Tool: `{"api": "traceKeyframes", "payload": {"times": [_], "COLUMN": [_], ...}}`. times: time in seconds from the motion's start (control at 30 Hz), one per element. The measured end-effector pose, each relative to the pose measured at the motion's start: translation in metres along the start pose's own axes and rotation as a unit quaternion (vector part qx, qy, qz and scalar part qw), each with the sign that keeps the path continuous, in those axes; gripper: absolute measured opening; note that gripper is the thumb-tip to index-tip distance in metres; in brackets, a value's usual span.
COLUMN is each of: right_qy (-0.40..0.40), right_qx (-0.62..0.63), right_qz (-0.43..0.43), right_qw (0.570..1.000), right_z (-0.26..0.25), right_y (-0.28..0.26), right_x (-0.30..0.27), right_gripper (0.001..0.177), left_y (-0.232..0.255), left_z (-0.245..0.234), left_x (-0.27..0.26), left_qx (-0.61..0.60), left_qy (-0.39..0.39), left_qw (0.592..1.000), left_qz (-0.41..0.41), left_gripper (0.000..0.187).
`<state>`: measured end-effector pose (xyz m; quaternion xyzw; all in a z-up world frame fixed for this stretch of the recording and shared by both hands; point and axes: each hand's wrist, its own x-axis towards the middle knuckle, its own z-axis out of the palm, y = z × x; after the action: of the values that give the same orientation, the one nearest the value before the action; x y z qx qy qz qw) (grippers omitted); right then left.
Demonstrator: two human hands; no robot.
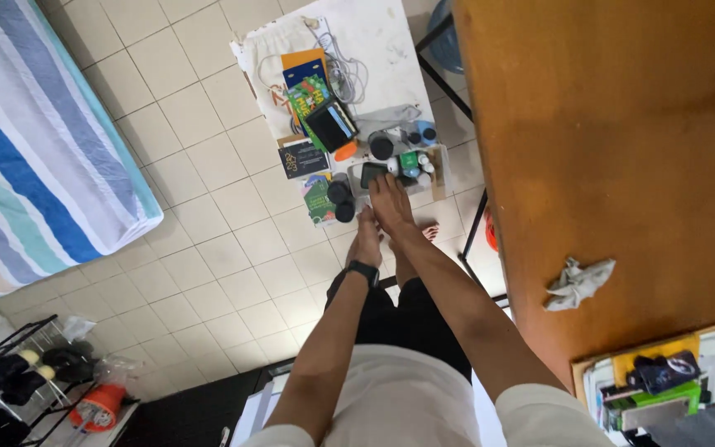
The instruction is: The person wipes several items on a wooden desk with a white cloth, including books, a tablet, a small box, and small electronic devices. The person picks up each item, wipes it, and places it back on the desk.
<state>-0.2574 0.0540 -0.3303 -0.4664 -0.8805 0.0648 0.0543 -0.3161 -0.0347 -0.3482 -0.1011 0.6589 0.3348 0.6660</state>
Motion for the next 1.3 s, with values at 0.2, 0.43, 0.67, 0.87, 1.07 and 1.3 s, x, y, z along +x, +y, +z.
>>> {"api": "traceKeyframes", "payload": {"times": [0.2,0.43,0.67,0.87,1.07,1.3], "right_qy": [0.006,0.027,-0.014,0.063,0.057,0.091], "right_qx": [-0.044,-0.096,-0.06,-0.079,-0.011,0.09], "right_qz": [-0.022,-0.017,-0.021,-0.059,-0.048,-0.005], "right_qw": [0.999,0.995,0.998,0.993,0.997,0.992], "right_z": [0.063,0.105,0.12,0.093,0.046,-0.027], "right_y": [0.006,0.009,0.015,0.009,0.003,-0.004], "right_x": [0.002,0.002,0.004,0.001,-0.009,-0.023], "right_gripper": [0.041,0.037,0.038,0.035,0.062,0.08], "left_y": [0.033,0.034,0.048,0.05,0.037,0.006], "left_z": [0.02,0.015,0.018,0.023,0.019,-0.001], "left_x": [-0.019,-0.011,-0.022,-0.036,-0.045,-0.024], "left_qx": [-0.074,-0.034,0.0,-0.014,-0.059,-0.084], "left_qy": [0.027,0.017,-0.011,-0.006,-0.022,-0.019], "left_qw": [0.997,0.999,0.999,0.999,0.996,0.994], "left_qz": [-0.004,0.012,0.042,0.034,0.061,0.067], "left_gripper": [0.07,0.079,0.071,0.072,0.072,0.07]}}
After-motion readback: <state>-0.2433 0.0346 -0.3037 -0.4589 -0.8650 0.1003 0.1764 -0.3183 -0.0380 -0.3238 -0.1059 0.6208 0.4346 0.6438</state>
